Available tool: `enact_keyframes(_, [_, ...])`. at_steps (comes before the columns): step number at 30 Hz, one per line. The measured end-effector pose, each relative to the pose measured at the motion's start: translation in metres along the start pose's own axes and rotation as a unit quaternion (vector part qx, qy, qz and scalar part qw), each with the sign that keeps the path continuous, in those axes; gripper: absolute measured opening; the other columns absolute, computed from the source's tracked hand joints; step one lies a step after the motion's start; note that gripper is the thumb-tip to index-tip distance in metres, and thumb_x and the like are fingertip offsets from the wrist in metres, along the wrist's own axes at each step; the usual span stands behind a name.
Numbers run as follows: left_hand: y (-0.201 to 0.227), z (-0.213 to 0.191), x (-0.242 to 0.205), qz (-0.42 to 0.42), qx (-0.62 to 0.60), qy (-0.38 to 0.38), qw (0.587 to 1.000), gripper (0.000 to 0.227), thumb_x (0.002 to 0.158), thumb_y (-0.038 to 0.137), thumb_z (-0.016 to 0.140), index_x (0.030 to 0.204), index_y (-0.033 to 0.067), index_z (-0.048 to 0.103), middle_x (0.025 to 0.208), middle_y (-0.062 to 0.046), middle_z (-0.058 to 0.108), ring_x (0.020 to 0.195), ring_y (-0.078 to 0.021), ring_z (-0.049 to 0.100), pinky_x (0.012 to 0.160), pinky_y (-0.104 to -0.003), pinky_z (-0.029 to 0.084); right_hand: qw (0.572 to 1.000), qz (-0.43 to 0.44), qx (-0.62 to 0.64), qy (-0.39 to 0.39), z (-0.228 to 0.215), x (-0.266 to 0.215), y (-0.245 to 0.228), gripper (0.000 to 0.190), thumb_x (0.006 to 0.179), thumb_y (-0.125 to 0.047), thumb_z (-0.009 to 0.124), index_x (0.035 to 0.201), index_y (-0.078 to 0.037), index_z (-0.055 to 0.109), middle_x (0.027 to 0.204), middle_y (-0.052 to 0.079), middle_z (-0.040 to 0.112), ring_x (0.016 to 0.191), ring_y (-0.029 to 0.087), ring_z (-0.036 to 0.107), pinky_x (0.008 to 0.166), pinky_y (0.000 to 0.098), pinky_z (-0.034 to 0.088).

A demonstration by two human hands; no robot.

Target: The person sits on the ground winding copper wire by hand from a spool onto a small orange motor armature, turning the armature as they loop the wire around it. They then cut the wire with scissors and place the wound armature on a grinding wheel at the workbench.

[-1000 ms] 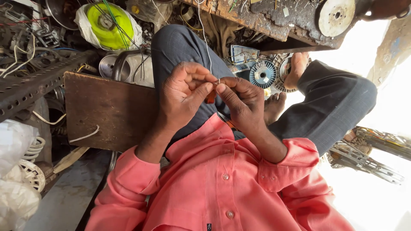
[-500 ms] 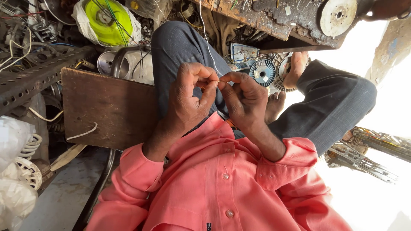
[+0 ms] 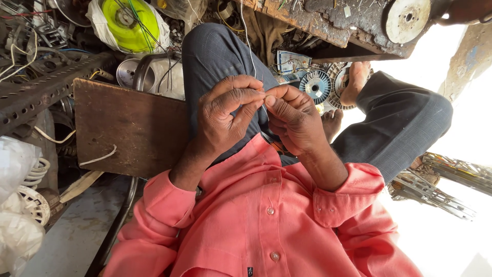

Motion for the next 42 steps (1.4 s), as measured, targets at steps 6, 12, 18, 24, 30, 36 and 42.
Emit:
enact_keyframes(6, [-0.039,0.008,-0.011,-0.089,-0.141,-0.017,0.986,0.005,0.109,0.003,0.056,0.112,0.0001,0.059,0.12,-0.012,0.063,0.103,-0.0161,0.069,0.086,-0.03,0.063,0.999,-0.011,-0.043,-0.005,-0.003,0.001,0.0,0.008,0.101,-0.009,0.069,0.101,-0.001,0.068,0.072,-0.005,0.051,0.053,0.0,0.033,0.046,0.0186,0.023])
enact_keyframes(12, [-0.072,0.014,-0.027,-0.257,-0.331,0.001,0.908,0.011,0.111,0.008,0.049,0.114,-0.0019,0.053,0.113,-0.012,0.065,0.099,-0.0154,0.07,0.085,-0.028,0.058,0.983,0.036,-0.179,0.008,-0.003,-0.001,-0.003,0.01,0.097,-0.011,0.071,0.102,-0.003,0.071,0.066,-0.009,0.05,0.049,0.001,0.031,0.044,0.0209,0.021])
enact_keyframes(18, [-0.007,0.01,-0.011,-0.067,-0.069,-0.092,0.991,0.006,0.11,0.001,0.058,0.113,0.0004,0.053,0.122,-0.013,0.061,0.103,-0.0154,0.067,0.088,-0.028,0.062,0.985,0.174,0.012,-0.011,0.004,-0.003,0.022,0.023,0.1,-0.024,0.064,0.096,-0.002,0.071,0.058,-0.007,0.038,0.048,0.004,0.029,0.042,0.0214,0.02])
enact_keyframes(24, [-0.04,0.015,-0.029,-0.164,-0.254,-0.054,0.952,0.051,0.097,-0.014,0.042,0.146,-0.0002,0.036,0.16,-0.015,0.035,0.121,-0.0201,0.067,0.1,-0.031,0.059,0.987,0.162,-0.005,-0.01,-0.007,-0.003,0.023,0.022,0.103,-0.023,0.065,0.1,-0.002,0.069,0.06,-0.008,0.036,0.052,0.004,0.028,0.044,0.0218,0.021])
enact_keyframes(30, [-0.09,0.024,-0.056,-0.334,-0.282,-0.064,0.897,0.067,0.089,-0.019,0.046,0.151,0.0012,0.032,0.149,-0.017,0.044,0.094,-0.018,0.069,0.081,-0.031,0.059,0.938,-0.078,-0.337,-0.007,0.019,-0.005,-0.021,0.026,0.097,-0.015,0.075,0.116,-0.003,0.063,0.077,-0.004,0.063,0.063,0.002,0.047,0.054,0.0205,0.034])
enact_keyframes(36, [-0.076,0.021,-0.039,-0.283,-0.177,-0.116,0.936,0.071,0.085,-0.019,0.052,0.151,0.001,0.031,0.15,-0.017,0.044,0.106,-0.0189,0.074,0.082,-0.028,0.064,0.768,-0.247,-0.587,-0.069,0.042,-0.011,-0.026,0.036,0.087,-0.016,0.088,0.12,-0.013,0.074,0.08,0.001,0.059,0.064,0.006,0.054,0.057,0.0249,0.044])
enact_keyframes(42, [-0.09,0.025,-0.052,-0.355,-0.268,-0.121,0.887,0.068,0.086,-0.017,0.05,0.148,0.0011,0.031,0.148,-0.019,0.041,0.101,-0.0201,0.072,0.078,-0.029,0.062,0.712,-0.335,-0.612,-0.071,0.051,-0.021,-0.039,0.026,0.091,-0.015,0.086,0.115,-0.015,0.076,0.087,0.0,0.062,0.078,0.013,0.062,0.065,0.028,0.05])
Point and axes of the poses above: each hand's wrist, its own x-axis towards the middle knuckle, its own z-axis out of the palm, y = z × x, the point moved 10 cm from there along x, towards the middle knuckle
